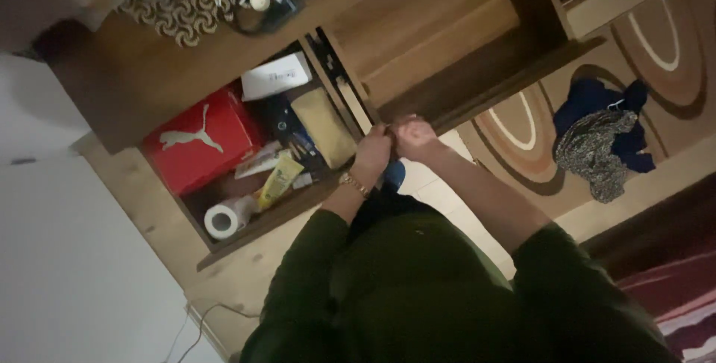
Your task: The person wipes a wooden shelf surface with a white tissue, moving items aside and returning them. They repeatedly wipe different sections of the shelf while handling small objects such as a black case and a white ball.
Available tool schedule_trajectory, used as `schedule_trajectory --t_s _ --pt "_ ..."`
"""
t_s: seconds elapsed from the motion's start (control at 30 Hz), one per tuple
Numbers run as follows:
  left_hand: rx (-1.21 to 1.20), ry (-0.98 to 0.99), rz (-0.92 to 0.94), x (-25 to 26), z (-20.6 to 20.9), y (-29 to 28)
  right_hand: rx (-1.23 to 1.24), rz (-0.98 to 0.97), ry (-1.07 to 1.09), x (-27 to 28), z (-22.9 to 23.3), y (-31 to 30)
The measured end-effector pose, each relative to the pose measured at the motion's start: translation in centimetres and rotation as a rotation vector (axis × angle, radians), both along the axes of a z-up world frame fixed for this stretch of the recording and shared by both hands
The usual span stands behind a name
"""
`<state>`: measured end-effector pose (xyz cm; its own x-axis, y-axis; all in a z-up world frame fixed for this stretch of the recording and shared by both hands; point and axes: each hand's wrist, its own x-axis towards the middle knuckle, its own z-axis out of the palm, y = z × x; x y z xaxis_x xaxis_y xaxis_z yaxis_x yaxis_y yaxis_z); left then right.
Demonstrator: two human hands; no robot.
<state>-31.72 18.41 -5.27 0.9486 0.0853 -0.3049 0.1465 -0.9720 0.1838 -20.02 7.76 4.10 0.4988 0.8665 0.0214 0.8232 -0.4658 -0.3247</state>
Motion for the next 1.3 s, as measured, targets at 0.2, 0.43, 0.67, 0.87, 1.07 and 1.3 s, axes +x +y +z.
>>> schedule_trajectory --t_s 0.2,0.43,0.67,0.87,1.07,1.3 --pt "0.207 0.131 -0.154 3.3 7.2 4.5 -0.383 -0.002 0.201 2.0 2.8 5.5" --pt "-0.183 -0.061 0.176 7.8 5.0 12.2 -0.202 -0.104 -0.343 4.7 -2.0 11.8" --pt "-0.027 -0.183 0.118 11.8 8.5 18.0 0.193 -0.325 -0.896 7.6 -4.9 20.4" --pt "0.005 -0.112 0.208 7.6 -3.4 14.1 0.456 0.057 -0.632 7.0 -3.6 17.0" --pt "-0.095 -0.183 0.276 5.6 0.2 9.8 0.184 -0.028 -0.923 3.9 0.0 13.3" --pt "-0.25 -0.117 0.277 3.6 6.1 7.1 0.406 -0.085 -0.747 1.2 -5.1 9.9"
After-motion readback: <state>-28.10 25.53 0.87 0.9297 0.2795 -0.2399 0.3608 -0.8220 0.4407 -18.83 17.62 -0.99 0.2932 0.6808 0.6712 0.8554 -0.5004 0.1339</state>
